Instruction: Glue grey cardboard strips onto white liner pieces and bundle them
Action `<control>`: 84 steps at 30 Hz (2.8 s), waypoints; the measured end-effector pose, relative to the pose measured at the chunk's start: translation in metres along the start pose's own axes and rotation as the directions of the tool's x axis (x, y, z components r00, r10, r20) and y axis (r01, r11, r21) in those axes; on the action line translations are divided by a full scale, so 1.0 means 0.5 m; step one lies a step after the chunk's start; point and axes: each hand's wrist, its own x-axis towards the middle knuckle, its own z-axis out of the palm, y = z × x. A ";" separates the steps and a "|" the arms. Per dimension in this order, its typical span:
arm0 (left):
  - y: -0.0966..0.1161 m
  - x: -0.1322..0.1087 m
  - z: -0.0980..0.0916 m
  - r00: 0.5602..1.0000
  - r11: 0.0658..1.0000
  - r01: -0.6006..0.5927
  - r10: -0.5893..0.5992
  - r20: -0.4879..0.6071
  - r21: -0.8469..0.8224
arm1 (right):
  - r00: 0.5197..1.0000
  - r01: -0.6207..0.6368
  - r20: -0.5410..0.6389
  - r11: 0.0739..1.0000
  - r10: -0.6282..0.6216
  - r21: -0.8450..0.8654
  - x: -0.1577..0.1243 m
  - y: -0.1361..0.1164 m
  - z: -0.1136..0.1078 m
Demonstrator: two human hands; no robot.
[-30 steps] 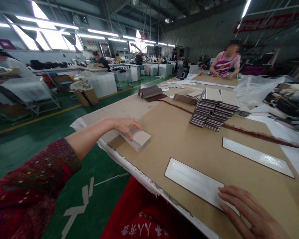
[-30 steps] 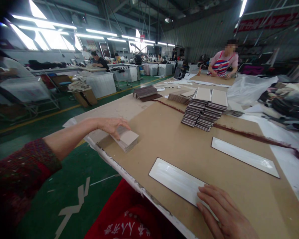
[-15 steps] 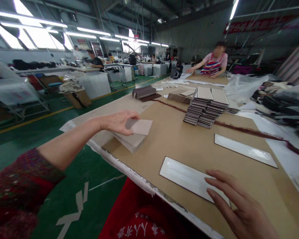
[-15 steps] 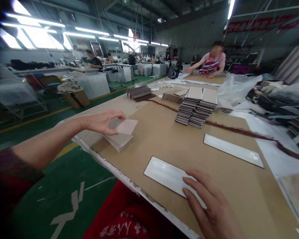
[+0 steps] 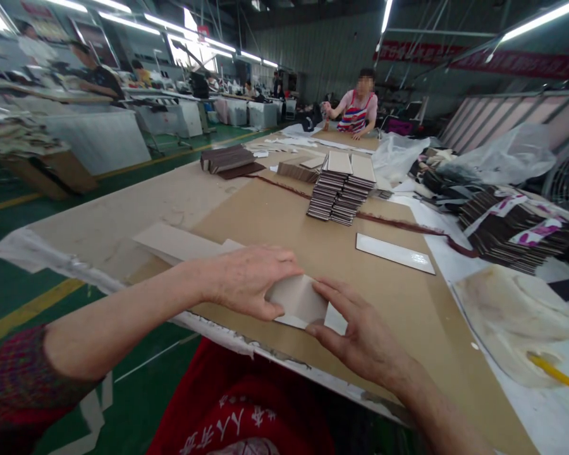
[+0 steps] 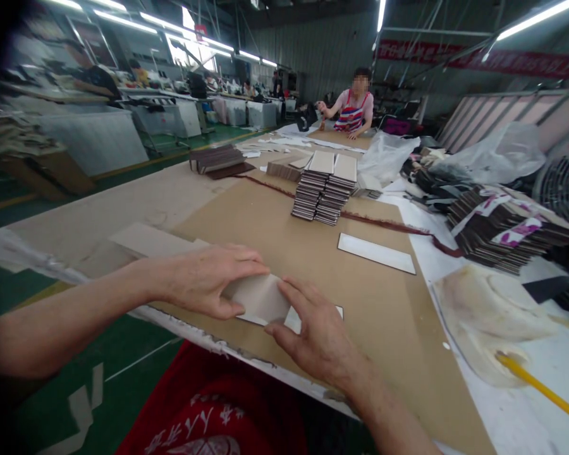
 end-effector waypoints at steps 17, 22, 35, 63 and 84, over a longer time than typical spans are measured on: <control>-0.019 -0.095 0.199 0.879 0.879 0.385 -0.443 -0.179 -0.281 | 0.900 -0.408 0.041 0.807 0.433 0.426 -0.101 0.168 -0.127; -0.013 -0.084 0.217 0.885 0.858 0.353 -0.436 -0.165 -0.374 | 0.921 -0.386 0.126 0.907 0.368 0.170 -0.114 0.195 -0.140; -0.017 -0.087 0.238 0.865 0.842 0.368 -0.466 -0.186 -0.394 | 0.968 -0.179 0.167 0.982 0.187 -0.060 -0.105 0.198 -0.090; -0.026 -0.089 0.250 0.878 0.881 0.307 -0.408 -0.251 -0.359 | 0.967 -0.135 0.205 0.988 0.149 -0.081 -0.097 0.200 -0.075; -0.049 -0.097 0.289 0.900 0.926 0.301 -0.354 -0.255 -0.227 | 0.972 -0.048 0.230 0.999 0.045 0.009 -0.106 0.200 -0.075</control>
